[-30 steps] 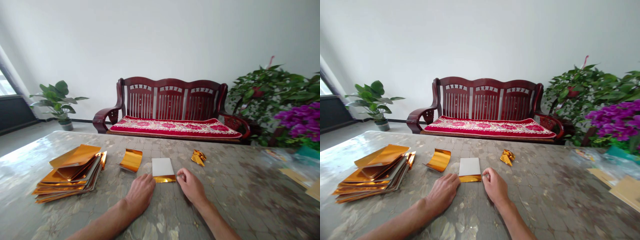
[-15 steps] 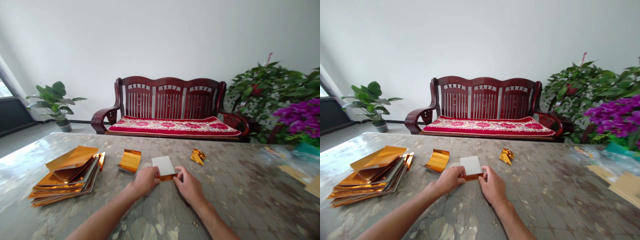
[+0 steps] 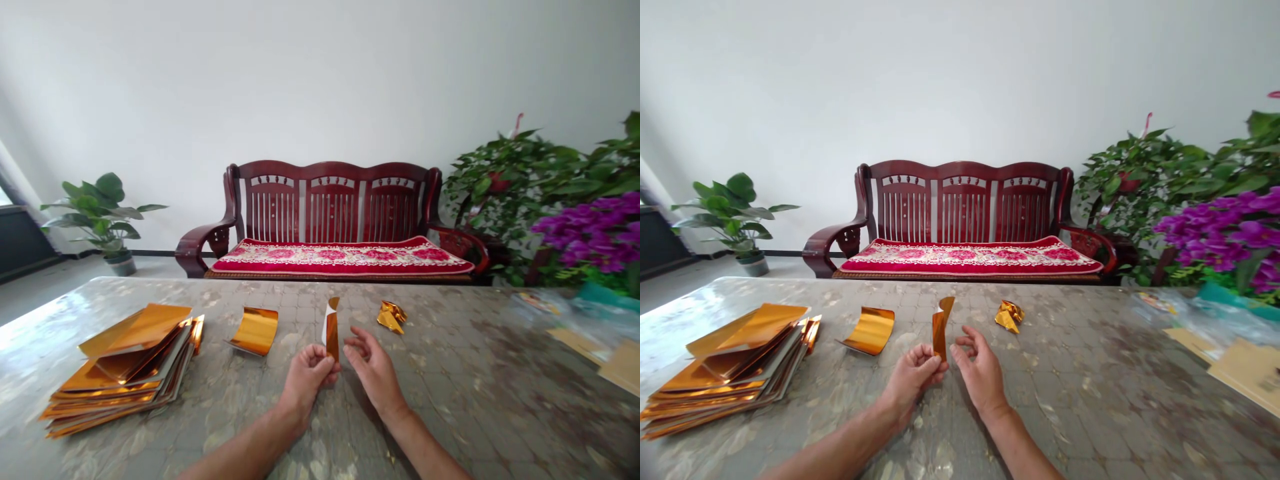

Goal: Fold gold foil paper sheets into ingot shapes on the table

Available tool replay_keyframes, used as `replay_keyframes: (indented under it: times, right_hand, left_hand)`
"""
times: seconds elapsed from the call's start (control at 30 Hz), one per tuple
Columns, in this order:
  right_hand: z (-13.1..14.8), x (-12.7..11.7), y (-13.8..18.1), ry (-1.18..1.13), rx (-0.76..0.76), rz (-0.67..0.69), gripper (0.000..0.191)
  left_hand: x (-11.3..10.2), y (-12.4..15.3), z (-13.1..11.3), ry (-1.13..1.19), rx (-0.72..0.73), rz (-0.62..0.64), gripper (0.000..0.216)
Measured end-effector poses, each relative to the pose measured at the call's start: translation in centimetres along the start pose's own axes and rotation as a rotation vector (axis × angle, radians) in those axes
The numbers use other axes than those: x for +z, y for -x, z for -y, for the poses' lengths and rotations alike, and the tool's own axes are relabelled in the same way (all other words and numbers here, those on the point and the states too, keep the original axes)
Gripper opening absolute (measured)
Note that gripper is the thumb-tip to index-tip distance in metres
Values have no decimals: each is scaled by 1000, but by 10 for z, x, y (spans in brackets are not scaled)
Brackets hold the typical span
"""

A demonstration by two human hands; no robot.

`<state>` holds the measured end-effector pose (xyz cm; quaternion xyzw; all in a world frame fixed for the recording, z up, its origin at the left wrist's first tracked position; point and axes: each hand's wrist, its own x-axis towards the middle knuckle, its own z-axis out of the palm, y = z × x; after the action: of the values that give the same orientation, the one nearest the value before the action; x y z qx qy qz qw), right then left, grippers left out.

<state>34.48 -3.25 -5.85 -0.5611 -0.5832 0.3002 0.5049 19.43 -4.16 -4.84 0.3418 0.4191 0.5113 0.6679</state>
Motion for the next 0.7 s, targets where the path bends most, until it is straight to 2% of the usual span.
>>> replay_keyframes:
  times: [0.13, 0.23, 0.33, 0.47, 0.6, 0.67, 0.7]
  right_hand:
    - [13, -1, 6, 145, -125, -3, 30]
    - [15, -3, 10, 278, -269, -47, 21]
    - [11, -7, 10, 434, -367, -41, 23]
    - [5, -10, 8, 561, -390, 27, 21]
    - [5, -7, 5, 532, -381, 14, 21]
    - [5, -6, 4, 512, -379, 15, 22]
    - [5, -6, 4, 498, -375, 19, 23]
  left_hand:
    - [13, 3, 8, 121, -35, 71, 53]
    - [15, 2, 9, 87, -37, 109, 46]
    - [9, 1, 4, -66, -32, 92, 41]
    - [-8, 4, -4, -219, -63, -4, 39]
    - [-27, 8, -12, -397, -206, 102, 33]
    - [-36, 10, -18, -625, -197, 158, 28]
    - [-39, 11, -22, -760, -141, 166, 29]
